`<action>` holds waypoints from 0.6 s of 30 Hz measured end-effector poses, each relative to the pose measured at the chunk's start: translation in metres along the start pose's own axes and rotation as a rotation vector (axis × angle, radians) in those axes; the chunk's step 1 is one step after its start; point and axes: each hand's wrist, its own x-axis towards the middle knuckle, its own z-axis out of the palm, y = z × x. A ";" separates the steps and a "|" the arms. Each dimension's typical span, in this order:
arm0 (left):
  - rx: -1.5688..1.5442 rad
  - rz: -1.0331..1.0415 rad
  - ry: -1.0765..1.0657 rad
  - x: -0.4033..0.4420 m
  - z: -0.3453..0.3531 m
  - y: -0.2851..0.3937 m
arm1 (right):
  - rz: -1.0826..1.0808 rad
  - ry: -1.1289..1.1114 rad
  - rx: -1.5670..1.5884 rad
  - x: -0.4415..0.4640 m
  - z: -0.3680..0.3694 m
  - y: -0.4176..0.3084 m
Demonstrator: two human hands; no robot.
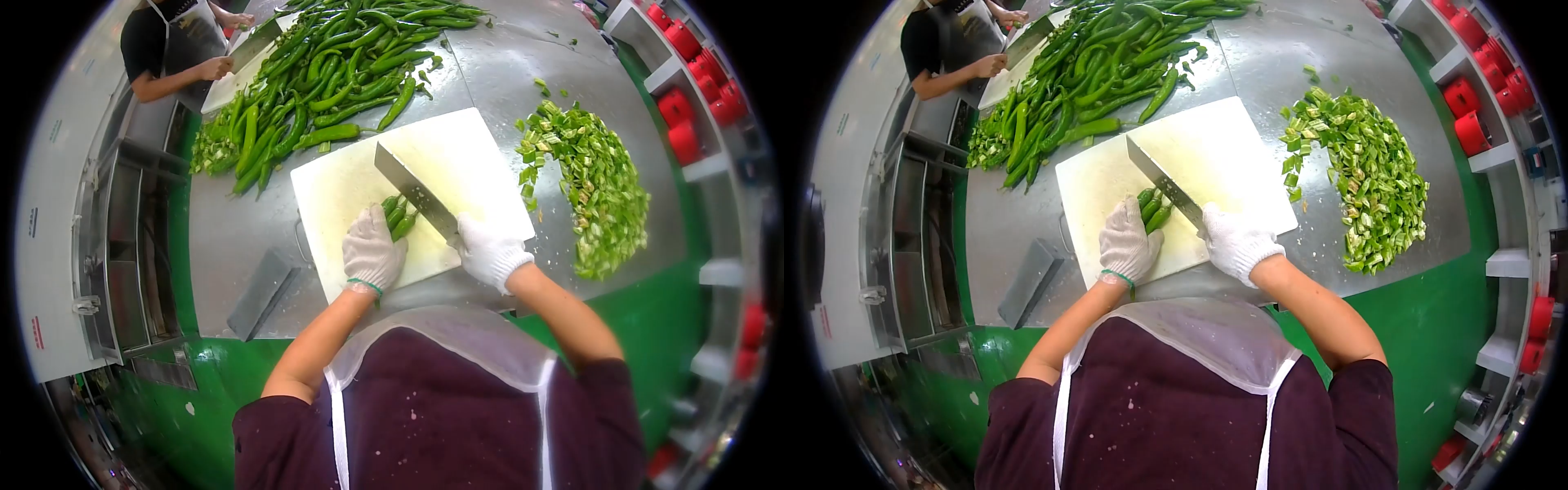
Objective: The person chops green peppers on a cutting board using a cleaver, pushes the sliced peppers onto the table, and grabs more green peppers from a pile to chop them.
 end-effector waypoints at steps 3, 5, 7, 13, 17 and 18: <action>0.015 0.000 0.006 -0.001 -0.001 0.002 | 0.004 0.009 0.022 -0.004 -0.001 -0.005; -0.008 -0.022 -0.017 0.002 -0.004 0.005 | -0.017 -0.007 -0.021 -0.004 0.002 -0.007; -0.039 -0.058 -0.048 0.004 -0.006 0.007 | -0.011 -0.051 -0.069 -0.005 0.002 -0.009; -0.105 -0.081 -0.096 0.008 -0.009 0.009 | -0.030 -0.151 -0.044 0.004 0.004 -0.001; -0.035 -0.049 -0.005 0.005 -0.005 0.006 | -0.076 -0.222 -0.011 0.024 -0.002 0.002; -0.069 -0.104 -0.038 0.008 -0.009 0.010 | -0.087 -0.234 -0.008 0.030 -0.001 0.004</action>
